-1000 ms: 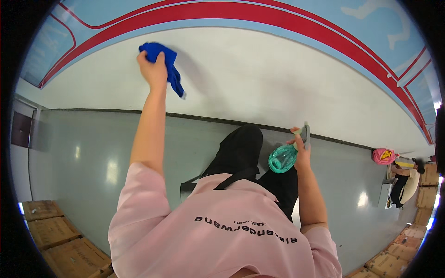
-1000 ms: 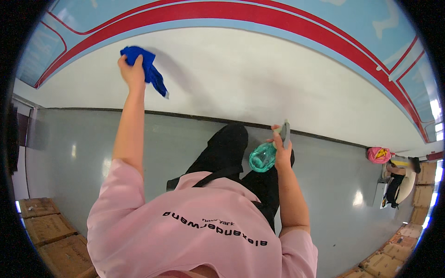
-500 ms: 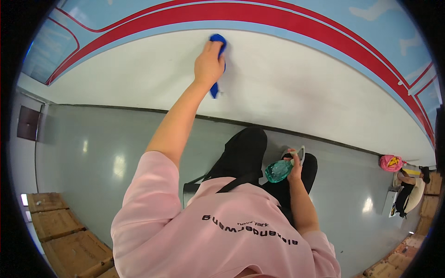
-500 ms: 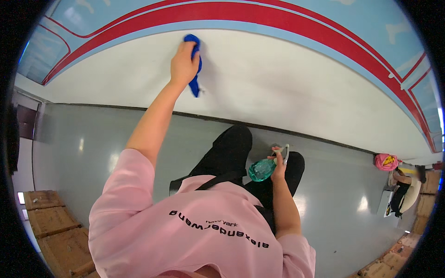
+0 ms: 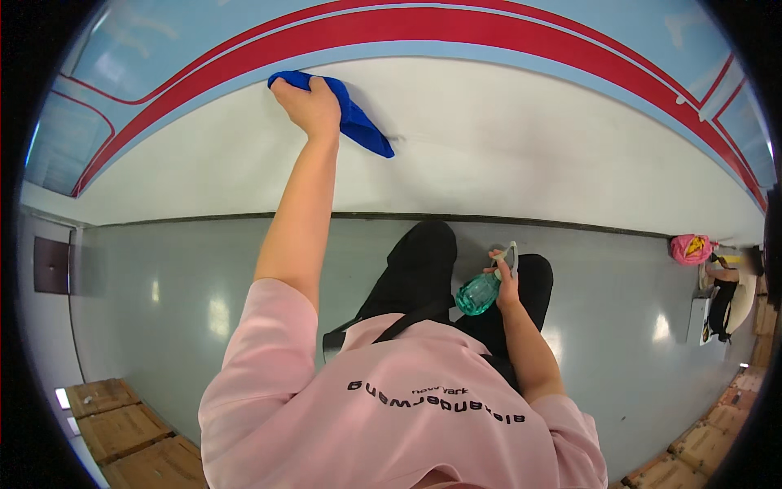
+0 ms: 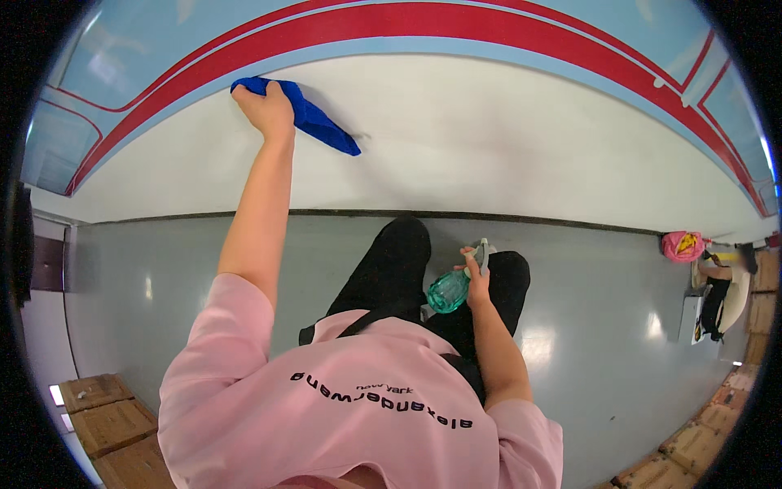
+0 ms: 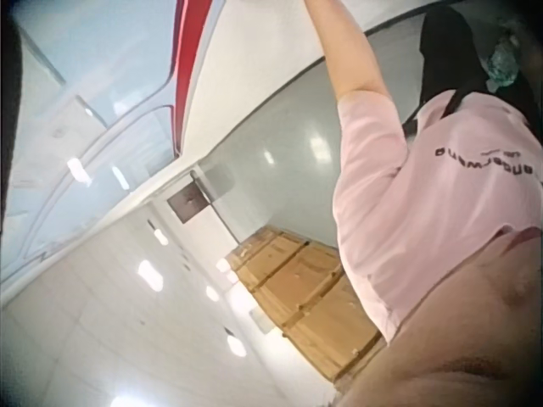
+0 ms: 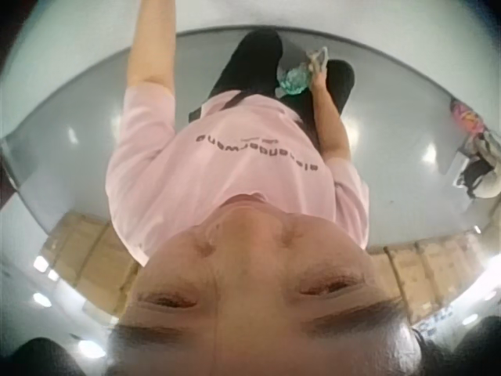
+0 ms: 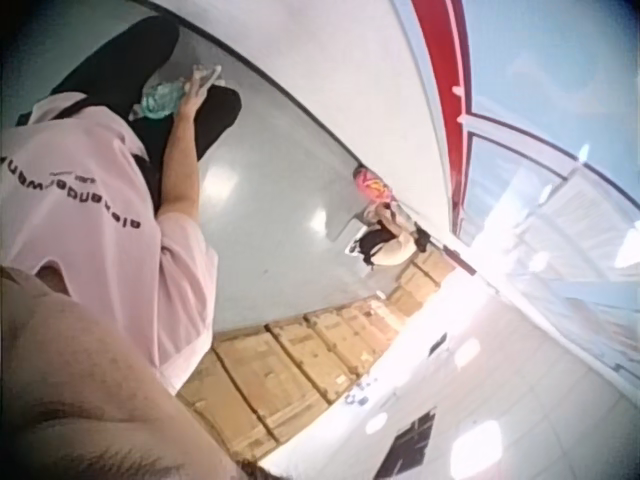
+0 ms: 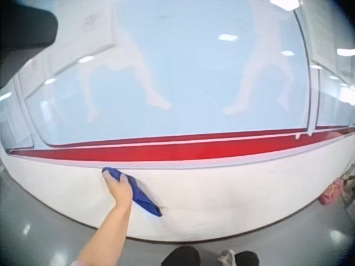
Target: Wiping a mural wall with a blue cloth and cleaning spray.
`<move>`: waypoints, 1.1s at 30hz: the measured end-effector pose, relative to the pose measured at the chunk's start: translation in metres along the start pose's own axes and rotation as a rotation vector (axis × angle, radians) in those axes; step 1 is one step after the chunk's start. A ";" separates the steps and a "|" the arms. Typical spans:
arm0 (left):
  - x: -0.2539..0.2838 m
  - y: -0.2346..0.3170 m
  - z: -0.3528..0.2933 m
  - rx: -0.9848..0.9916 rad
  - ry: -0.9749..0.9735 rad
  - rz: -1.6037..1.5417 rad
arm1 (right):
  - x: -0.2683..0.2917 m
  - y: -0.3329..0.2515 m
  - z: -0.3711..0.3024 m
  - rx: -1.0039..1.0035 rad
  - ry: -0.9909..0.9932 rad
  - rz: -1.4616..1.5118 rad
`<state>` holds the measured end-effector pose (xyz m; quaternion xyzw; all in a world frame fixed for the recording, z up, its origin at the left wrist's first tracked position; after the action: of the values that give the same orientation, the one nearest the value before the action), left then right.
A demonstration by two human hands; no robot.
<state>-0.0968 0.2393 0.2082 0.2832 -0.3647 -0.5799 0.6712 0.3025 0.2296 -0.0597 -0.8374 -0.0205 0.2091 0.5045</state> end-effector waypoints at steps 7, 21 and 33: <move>-0.038 0.043 -0.064 -0.180 -0.049 -0.037 | -0.011 -0.003 0.000 -0.002 -0.050 0.030; -0.092 0.090 -0.172 -0.796 -0.888 0.258 | -0.009 -0.007 -0.006 0.007 -0.053 0.028; -0.003 0.060 -0.106 -0.446 -0.128 -0.153 | -0.014 -0.006 -0.004 0.029 -0.051 0.081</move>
<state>0.0241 0.2475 0.1945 0.1178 -0.2469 -0.7120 0.6467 0.2921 0.2252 -0.0482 -0.8246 0.0035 0.2512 0.5069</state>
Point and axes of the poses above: each hand's wrist, its own z-axis towards the middle knuckle, its own x-axis out of the back of the hand, y = z × x, the point moved 1 cm from there along z, towards the middle knuckle, and after that the axes turned 2 degrees about z, right-handed, at the moved point
